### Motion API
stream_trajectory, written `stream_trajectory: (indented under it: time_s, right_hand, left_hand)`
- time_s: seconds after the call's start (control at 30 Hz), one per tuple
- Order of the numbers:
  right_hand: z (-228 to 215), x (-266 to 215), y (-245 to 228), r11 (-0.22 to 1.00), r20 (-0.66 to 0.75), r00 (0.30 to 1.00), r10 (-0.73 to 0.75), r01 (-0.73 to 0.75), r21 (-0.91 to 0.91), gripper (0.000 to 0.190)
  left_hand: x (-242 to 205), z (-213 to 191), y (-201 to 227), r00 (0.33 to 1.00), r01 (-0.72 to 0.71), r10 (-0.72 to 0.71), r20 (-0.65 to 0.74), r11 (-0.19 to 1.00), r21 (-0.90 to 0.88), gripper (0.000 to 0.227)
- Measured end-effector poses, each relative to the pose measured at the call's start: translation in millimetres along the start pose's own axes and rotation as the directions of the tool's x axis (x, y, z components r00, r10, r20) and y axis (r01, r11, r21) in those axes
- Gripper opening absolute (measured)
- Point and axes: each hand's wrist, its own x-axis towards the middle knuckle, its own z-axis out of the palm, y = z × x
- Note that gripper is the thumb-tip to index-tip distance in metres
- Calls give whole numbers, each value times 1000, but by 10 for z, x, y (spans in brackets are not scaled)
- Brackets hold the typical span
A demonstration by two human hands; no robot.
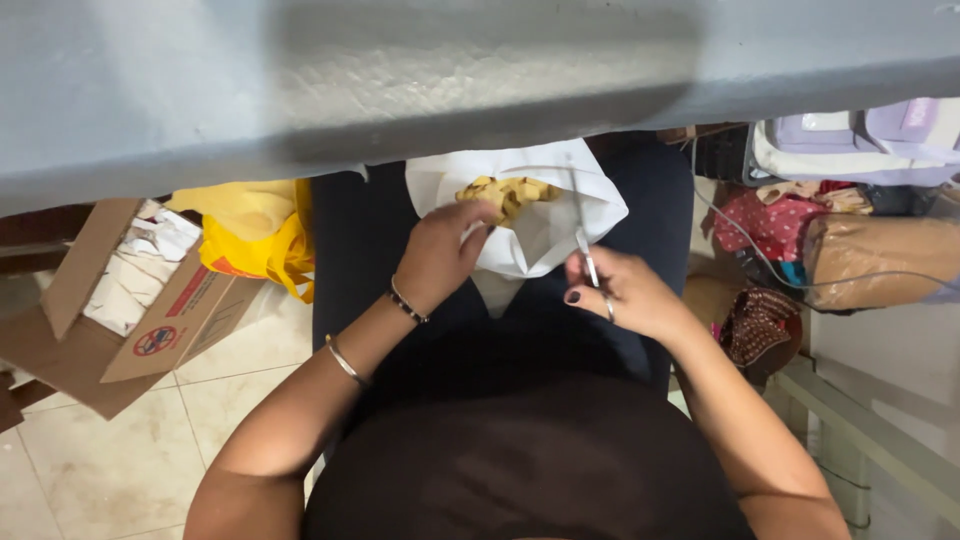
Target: Cutting yellow foam material into small rectangular pieces using scissors and placing them into a bag.
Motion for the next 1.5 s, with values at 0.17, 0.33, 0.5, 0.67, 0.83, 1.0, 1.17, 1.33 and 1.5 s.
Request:
stream_trajectory:
  time_s: [0.17, 0.33, 0.5, 0.67, 0.83, 1.0, 1.17, 1.33, 1.5]
  right_hand:
    - [-54, -61, -39, 991, -335, 942, 34, -75, -111, 31]
    - [-31, -50, 147, 968, -529, 837, 140, -227, -102, 30]
    - [22, 142, 126, 952, -660, 748, -69, -147, -267, 26]
    - [29, 163, 149, 949, -697, 705, -134, -110, -294, 23]
    - [28, 135, 96, 978, -712, 695, -99, -65, -199, 21]
    - [14, 76, 187, 988, -704, 709, -47, -73, -139, 22]
    - [71, 29, -13, 995, -659, 752, 7, -68, -67, 19]
    - [104, 7, -35, 984, -477, 876, 64, -134, -114, 21]
    - [178, -28, 37, 987, -353, 934, 54, -103, -120, 22]
  left_hand:
    - [-164, -7, -343, 969, -66, -40, 245, 909, 411, 18]
    - [41, -200, -293, 940, -213, 342, 10, 562, 799, 4]
    - [347, -153, -627, 941, -117, 336, -49, 458, 881, 23]
    - [498, 92, -928, 917, -94, 395, -50, 337, 937, 32]
    - [545, 112, -996, 892, -128, 451, -43, 341, 931, 24]
    - [414, -78, -363, 898, -135, 436, -51, 384, 913, 25]
    - [211, 39, 23, 908, -277, 413, 69, 471, 837, 17]
    - [17, -235, 585, 973, -229, 197, 125, 718, 657, 15]
    - [-316, -1194, 1451, 921, -350, 389, -17, 845, 404, 15]
